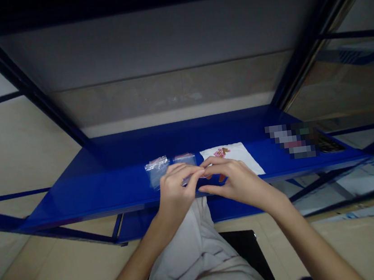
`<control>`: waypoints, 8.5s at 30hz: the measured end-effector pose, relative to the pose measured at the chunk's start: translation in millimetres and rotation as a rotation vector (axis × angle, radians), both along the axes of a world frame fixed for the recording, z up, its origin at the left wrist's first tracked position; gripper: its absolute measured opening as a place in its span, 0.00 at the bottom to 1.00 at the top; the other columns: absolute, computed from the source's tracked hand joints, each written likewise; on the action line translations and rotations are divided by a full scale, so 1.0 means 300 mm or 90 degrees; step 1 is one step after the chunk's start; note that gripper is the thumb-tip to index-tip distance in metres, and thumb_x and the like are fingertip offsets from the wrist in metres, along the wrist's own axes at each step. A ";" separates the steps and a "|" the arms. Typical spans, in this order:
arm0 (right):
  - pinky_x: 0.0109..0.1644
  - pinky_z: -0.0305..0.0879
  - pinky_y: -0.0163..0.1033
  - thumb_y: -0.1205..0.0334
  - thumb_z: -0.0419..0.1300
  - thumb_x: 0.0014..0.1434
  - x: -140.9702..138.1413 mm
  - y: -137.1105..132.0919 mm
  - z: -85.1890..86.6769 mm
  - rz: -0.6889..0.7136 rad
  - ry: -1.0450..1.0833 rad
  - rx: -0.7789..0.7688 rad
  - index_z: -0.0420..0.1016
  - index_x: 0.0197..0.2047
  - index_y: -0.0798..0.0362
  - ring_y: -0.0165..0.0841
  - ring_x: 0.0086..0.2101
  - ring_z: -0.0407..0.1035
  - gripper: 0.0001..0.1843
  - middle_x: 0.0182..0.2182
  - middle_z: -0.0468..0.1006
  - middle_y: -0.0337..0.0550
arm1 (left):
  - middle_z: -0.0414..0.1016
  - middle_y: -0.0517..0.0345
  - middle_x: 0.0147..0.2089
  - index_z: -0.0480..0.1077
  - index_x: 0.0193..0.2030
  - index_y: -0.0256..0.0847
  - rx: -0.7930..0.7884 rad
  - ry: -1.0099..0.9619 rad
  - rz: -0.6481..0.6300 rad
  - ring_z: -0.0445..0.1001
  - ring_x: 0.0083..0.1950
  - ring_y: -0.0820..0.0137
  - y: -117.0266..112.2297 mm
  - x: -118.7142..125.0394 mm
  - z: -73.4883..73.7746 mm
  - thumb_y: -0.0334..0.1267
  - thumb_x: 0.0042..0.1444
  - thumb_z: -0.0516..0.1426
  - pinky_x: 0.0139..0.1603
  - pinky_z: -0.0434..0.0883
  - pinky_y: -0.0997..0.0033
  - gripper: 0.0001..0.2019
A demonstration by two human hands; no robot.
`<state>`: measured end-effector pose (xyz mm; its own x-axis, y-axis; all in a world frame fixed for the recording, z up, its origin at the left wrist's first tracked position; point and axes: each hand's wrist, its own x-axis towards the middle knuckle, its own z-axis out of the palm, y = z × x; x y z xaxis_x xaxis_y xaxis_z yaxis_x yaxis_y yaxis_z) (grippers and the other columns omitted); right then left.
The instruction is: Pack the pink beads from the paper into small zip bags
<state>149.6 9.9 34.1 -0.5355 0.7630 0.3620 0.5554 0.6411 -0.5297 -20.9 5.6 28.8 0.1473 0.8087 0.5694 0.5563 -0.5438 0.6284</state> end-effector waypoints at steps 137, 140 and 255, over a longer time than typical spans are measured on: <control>0.40 0.66 0.35 0.54 0.59 0.58 0.055 0.004 0.077 -0.064 0.029 -0.079 0.78 0.36 0.49 0.33 0.41 0.70 0.10 0.49 0.71 0.44 | 0.79 0.54 0.45 0.76 0.45 0.41 -0.395 -0.257 -0.370 0.77 0.47 0.64 0.046 -0.001 -0.094 0.37 0.55 0.57 0.52 0.71 0.64 0.12; 0.38 0.66 0.34 0.57 0.61 0.56 0.055 0.015 0.078 -0.025 0.049 -0.088 0.78 0.34 0.50 0.31 0.40 0.70 0.07 0.48 0.72 0.44 | 0.80 0.52 0.43 0.78 0.41 0.39 -0.468 -0.272 -0.422 0.77 0.46 0.64 0.049 -0.002 -0.081 0.38 0.56 0.56 0.52 0.70 0.64 0.11; 0.45 0.65 0.37 0.58 0.63 0.54 0.065 0.010 0.070 -0.044 -0.018 -0.009 0.77 0.32 0.48 0.35 0.45 0.70 0.04 0.44 0.73 0.42 | 0.79 0.52 0.37 0.78 0.36 0.38 -0.363 -0.207 -0.332 0.76 0.39 0.66 0.086 0.002 -0.112 0.39 0.50 0.61 0.36 0.74 0.71 0.09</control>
<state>169.0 12.9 55.0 -0.4912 0.8037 0.3358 0.6135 0.5929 -0.5216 -20.4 31.3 -4.6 0.4807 0.8596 0.1732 0.0648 -0.2318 0.9706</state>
